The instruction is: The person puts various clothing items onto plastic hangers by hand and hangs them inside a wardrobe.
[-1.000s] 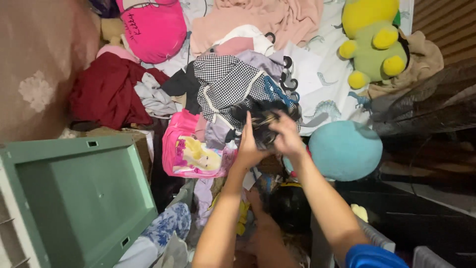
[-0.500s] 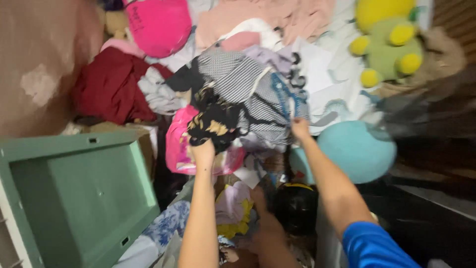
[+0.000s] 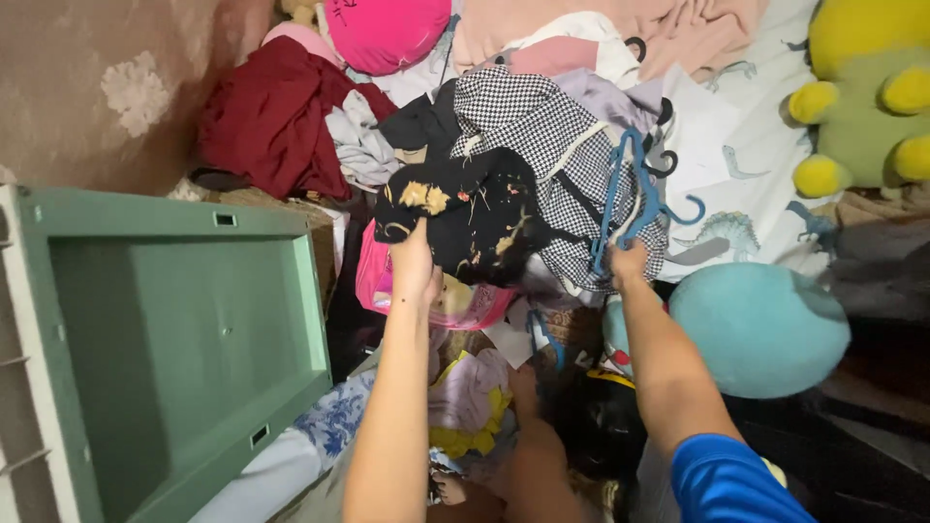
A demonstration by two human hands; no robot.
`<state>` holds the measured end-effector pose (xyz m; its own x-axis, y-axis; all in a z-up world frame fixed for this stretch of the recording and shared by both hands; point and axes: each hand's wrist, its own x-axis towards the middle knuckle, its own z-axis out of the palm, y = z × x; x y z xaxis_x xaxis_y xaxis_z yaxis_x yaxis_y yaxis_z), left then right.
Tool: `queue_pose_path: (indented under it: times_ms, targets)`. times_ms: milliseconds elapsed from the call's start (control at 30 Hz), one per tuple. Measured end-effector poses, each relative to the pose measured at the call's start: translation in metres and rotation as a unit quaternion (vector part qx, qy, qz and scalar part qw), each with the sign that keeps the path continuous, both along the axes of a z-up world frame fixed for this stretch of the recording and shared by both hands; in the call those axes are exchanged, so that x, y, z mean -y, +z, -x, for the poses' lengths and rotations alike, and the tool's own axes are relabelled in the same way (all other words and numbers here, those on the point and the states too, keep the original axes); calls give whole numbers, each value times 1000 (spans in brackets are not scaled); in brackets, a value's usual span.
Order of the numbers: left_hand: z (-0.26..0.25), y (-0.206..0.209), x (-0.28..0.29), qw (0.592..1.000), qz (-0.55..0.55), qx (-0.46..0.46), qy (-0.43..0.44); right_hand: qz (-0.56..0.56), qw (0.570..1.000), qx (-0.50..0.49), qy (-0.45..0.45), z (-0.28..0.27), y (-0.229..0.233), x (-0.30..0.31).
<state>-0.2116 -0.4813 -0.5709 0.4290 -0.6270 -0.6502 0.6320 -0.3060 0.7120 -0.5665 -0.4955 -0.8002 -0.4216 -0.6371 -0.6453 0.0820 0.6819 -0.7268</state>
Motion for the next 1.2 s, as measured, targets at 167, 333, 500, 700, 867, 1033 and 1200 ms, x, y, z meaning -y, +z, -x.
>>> queue_pose_path:
  times_ms: [167,333,500,700,867,1033,1200]
  targets:
    - [0,33,4,992,121,3,-15,120,971,-207,24,5,46,-14]
    - [-12,107,6,988,144,-55,-18,253,941,-219,53,32,116,-26]
    - [-21,203,-2,976,205,-63,-46,197,975,90,57,17,213,-20]
    - [-21,309,-22,965,249,-70,-44,324,883,193,280,-47,382,-53]
    - [-12,383,-48,942,322,-81,-54,445,802,156,366,-119,443,-89]
    - [-21,448,-77,926,368,-76,-43,436,802,208,351,-172,459,-122]
    - [-52,480,-119,910,403,-73,-60,325,879,111,330,-162,443,-97]
